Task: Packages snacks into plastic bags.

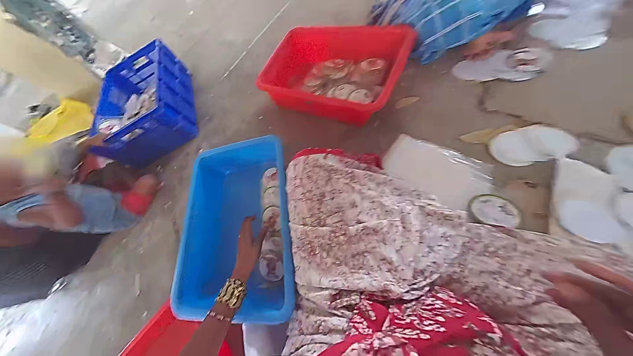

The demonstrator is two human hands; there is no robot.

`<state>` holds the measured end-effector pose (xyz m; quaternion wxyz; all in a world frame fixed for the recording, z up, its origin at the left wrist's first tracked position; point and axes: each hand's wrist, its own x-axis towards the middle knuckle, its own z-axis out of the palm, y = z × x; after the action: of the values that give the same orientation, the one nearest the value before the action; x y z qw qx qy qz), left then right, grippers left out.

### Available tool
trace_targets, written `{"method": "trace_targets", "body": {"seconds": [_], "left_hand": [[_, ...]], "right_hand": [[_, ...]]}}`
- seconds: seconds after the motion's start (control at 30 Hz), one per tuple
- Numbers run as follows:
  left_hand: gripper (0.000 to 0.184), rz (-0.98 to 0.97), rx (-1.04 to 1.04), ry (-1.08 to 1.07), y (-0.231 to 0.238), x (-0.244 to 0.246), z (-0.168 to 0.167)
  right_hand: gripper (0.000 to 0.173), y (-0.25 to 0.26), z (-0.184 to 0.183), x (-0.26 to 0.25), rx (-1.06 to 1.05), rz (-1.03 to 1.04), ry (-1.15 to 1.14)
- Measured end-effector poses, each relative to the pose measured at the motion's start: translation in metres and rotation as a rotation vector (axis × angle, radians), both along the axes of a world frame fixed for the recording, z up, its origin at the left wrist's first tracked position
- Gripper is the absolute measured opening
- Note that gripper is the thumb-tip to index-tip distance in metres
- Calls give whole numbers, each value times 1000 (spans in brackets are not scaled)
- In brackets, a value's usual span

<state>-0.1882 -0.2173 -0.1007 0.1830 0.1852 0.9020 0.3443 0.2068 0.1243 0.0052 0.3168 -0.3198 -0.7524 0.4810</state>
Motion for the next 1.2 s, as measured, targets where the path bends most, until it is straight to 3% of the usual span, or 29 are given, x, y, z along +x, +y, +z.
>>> {"method": "trace_targets", "body": {"seconds": [0.13,0.23,0.3,0.4,0.5,0.6,0.67,0.77,0.87,0.9,1.0,1.1,1.2], "left_hand": [[65,39,260,265,70,14,25],[65,-127,451,387,139,36,52],[57,-295,564,399,181,53,58],[30,-523,721,333,242,83,51],[27,-712,648,203,281,111,28],[31,-910,328,63,292,128,19],[25,-926,345,80,292,132,17],[24,-883,385,83,287,129,16],[25,-864,390,43,288,130,13],[25,-859,405,37,289,130,12],[24,-828,502,33,288,128,14],[22,-782,613,117,275,119,31],[21,-638,715,273,251,97,43]], "right_hand": [[38,38,-25,-28,221,-123,-195],[32,82,-57,-59,176,-131,-372],[34,110,-72,-84,61,-107,-613],[55,138,-98,-121,-89,-101,-957],[71,153,-127,-142,-56,-108,-1135],[46,157,-123,-148,-58,-73,-1146],[28,155,-118,-149,-41,-80,-1125],[27,154,-117,-150,-39,-126,-1060],[67,161,-127,-149,-96,-130,-1022],[70,162,-128,-148,-107,-118,-1028],[39,159,-128,-148,-93,-108,-1046],[31,158,-121,-147,-151,-151,-1014],[24,156,-111,-140,-192,-224,-820]]}}
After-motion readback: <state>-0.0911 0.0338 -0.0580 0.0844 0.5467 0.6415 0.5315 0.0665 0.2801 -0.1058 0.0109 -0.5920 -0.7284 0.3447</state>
